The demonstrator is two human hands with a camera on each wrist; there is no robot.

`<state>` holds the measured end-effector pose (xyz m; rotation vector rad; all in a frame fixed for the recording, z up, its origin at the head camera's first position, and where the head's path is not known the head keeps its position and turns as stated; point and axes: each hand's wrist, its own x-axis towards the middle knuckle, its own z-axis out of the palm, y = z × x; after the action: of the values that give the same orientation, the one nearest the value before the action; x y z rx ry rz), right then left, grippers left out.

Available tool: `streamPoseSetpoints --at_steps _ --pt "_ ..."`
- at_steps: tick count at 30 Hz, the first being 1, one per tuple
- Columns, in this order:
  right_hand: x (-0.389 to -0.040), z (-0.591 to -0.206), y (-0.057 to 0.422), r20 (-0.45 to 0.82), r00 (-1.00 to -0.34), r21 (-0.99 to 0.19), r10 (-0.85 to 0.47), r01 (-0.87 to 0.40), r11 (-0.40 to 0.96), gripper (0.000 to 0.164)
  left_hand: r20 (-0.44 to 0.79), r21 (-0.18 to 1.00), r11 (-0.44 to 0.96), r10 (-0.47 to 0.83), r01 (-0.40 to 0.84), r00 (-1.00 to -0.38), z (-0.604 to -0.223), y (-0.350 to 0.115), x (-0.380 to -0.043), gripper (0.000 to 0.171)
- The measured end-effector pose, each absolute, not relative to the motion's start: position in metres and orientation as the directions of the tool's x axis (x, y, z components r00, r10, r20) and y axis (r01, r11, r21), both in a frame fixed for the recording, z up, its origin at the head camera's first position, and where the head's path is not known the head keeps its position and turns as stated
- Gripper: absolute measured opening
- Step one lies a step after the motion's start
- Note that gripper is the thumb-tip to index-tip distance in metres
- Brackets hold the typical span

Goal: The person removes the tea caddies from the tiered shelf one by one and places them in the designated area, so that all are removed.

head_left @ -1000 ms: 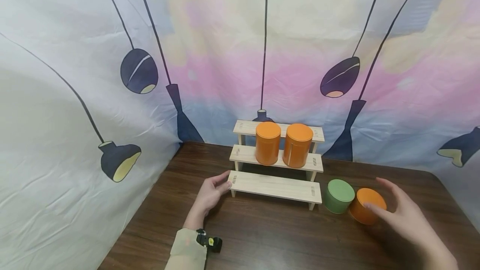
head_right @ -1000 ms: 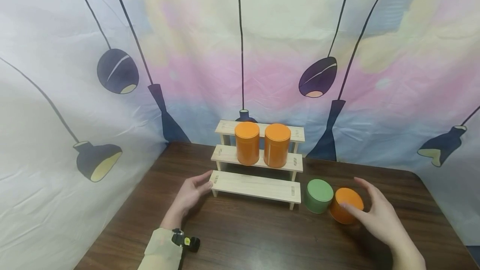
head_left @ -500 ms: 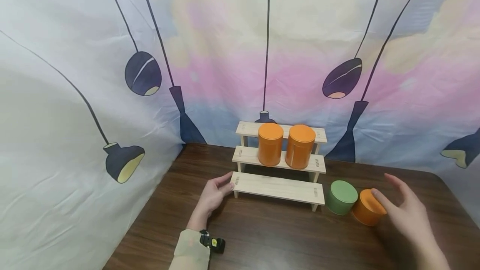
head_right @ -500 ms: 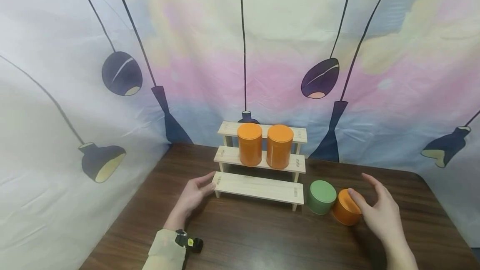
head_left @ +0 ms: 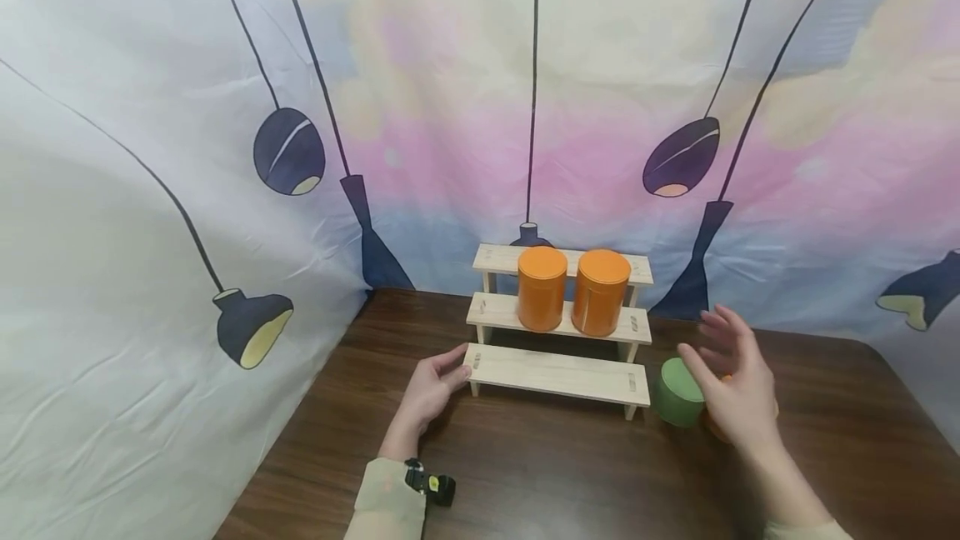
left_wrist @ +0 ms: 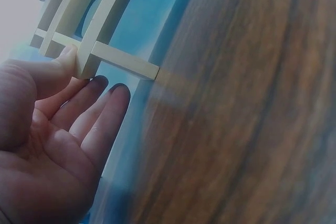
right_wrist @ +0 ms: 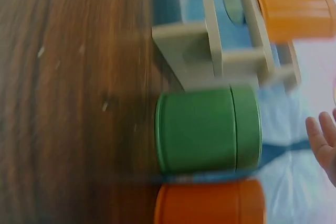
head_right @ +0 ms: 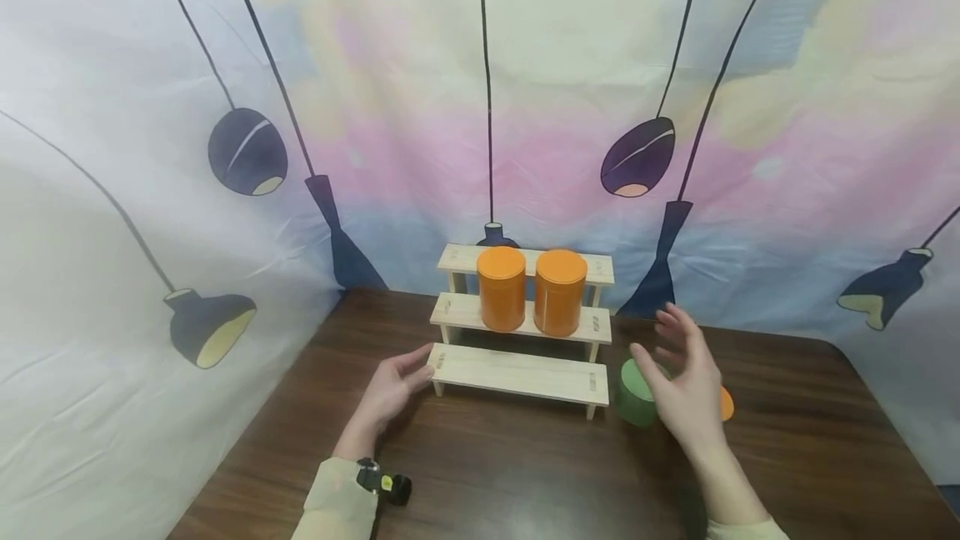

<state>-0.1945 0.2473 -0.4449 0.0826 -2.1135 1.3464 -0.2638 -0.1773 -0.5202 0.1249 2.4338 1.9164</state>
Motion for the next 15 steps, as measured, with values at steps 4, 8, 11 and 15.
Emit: streamPoseSetpoints --at_steps 4,8,11,15 --pt "-0.21 -0.439 0.229 0.53 -0.836 -0.767 0.14 -0.402 0.499 0.087 0.011 0.979 0.203 0.087 0.029 -0.996 -0.521 -0.177 -0.266 0.046" --pt "-0.224 -0.437 0.215 0.528 -0.848 -0.733 0.051 -0.426 0.53 0.095 0.007 0.98 0.198 0.086 0.024 -0.996 -0.52 -0.177 -0.266 0.046" --pt "-0.231 -0.435 0.207 0.543 -0.839 -0.723 0.021 -0.455 0.519 0.1 0.007 0.979 0.201 0.089 0.025 -0.996 -0.519 -0.177 -0.266 0.046" --pt "-0.237 -0.432 0.195 0.556 -0.831 -0.721 0.006 -0.479 0.5 0.104 0.006 0.979 0.201 0.095 0.025 -0.995 -0.519 -0.177 -0.265 0.046"
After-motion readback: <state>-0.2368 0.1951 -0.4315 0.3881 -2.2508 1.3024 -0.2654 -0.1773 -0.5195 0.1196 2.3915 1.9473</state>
